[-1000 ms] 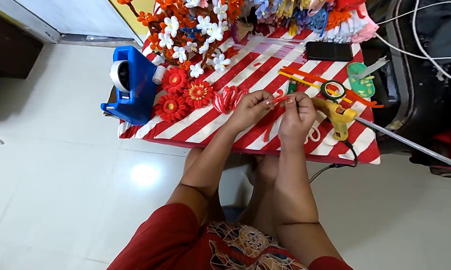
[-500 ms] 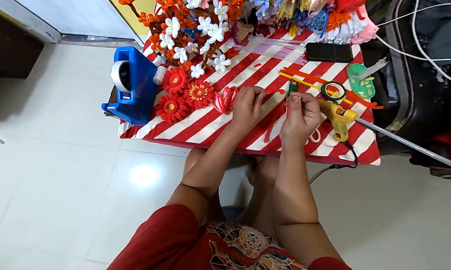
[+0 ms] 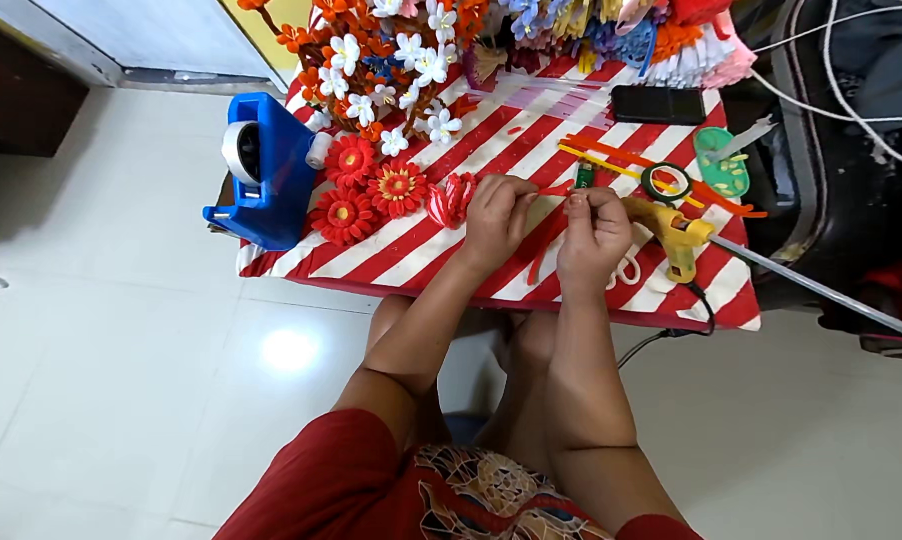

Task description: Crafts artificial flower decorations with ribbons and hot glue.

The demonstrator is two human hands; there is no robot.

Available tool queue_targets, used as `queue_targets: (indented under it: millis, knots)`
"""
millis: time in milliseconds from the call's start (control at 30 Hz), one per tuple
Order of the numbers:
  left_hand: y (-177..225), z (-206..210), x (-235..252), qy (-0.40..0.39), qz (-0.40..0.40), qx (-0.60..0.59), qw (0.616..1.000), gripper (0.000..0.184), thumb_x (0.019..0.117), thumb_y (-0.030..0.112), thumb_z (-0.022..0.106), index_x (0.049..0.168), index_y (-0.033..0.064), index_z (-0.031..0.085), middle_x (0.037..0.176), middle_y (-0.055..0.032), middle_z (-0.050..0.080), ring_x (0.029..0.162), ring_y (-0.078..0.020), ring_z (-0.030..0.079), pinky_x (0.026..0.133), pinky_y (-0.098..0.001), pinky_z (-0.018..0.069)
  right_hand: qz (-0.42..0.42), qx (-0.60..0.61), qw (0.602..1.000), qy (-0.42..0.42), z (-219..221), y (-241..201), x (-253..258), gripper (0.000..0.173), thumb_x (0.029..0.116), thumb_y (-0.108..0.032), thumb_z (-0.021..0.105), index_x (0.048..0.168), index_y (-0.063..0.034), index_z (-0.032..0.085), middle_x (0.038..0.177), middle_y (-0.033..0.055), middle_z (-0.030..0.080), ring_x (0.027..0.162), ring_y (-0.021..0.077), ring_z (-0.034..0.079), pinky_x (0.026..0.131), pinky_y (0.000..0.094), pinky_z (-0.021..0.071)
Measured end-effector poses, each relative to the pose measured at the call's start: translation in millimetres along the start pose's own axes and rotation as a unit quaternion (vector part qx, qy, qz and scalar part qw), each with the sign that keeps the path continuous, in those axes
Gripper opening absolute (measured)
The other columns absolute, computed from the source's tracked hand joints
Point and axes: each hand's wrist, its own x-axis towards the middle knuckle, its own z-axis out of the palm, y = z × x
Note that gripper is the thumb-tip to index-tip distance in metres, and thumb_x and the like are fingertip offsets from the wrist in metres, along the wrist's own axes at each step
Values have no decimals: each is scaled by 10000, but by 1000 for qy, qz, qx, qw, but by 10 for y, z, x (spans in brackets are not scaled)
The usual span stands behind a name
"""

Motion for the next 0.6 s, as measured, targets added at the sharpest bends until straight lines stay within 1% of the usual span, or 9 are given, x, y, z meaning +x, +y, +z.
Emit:
queue_targets:
  millis: [67,133,200,233,333,433,500,567,600]
  knots:
    - [13,2,-3,-27,-53,-36,998,139,984,32,575,938,-45,681,887,-160,690,881,-224,661,860,-332,529,-46,-76,996,18,41,-5,-9,180,1036,-71,533,932,34,637,936,74,609,918,75,613,837,213,520]
    - [31,-1,-8,-67,-121,-94,986,157,1005,40,547,972,-55,667,894,-139,673,865,-165,644,850,-302,524,-98,-144,984,37,73,12,-15,197,1028,-70,547,908,51,647,909,130,629,935,157,632,865,262,521]
    - [47,-24,14,-112,-190,-159,962,156,1012,38,523,996,-49,651,889,-88,653,836,-84,615,822,-252,511,-132,-192,972,39,70,29,-11,202,1030,-77,552,914,51,656,905,153,640,938,221,639,877,319,522]
    - [54,-38,34,-133,-215,-185,950,151,1013,34,514,988,-41,643,867,-57,637,802,-48,594,784,-219,503,-143,-207,967,33,55,38,-4,201,1032,-81,554,924,50,662,911,158,644,941,240,640,886,343,520]
    - [44,-88,74,-185,-260,-246,915,144,1020,28,498,978,-27,624,835,-17,618,762,-23,580,745,-205,502,-172,-235,956,24,9,59,25,201,1031,-85,559,924,40,674,912,159,651,946,262,640,898,369,512]
    - [45,-117,91,-198,-271,-263,905,148,1021,30,494,973,-20,625,837,-6,615,768,-20,581,750,-206,504,-181,-209,961,13,-15,59,48,200,1033,-94,567,936,40,678,925,154,652,958,248,637,898,353,511]
    - [53,-126,105,-188,-277,-267,904,141,1021,25,493,971,-14,618,837,-1,608,766,-13,572,738,-194,494,-157,-148,976,1,-17,57,47,206,1047,-114,562,991,48,676,982,148,652,1011,207,633,924,321,509]
    - [48,-125,103,-175,-285,-281,900,139,1022,22,492,978,-14,618,839,2,613,776,-16,581,756,-201,505,-104,-68,992,-7,-21,48,38,226,1077,-139,502,1094,37,643,1060,91,625,1045,115,619,929,266,521]
    - [42,-122,101,-168,-290,-290,896,138,1023,24,494,980,-13,620,835,6,614,775,-17,586,760,-205,511,-73,-32,997,-3,-20,51,36,216,1082,-140,477,1136,14,618,1072,50,614,1008,75,618,892,254,536]
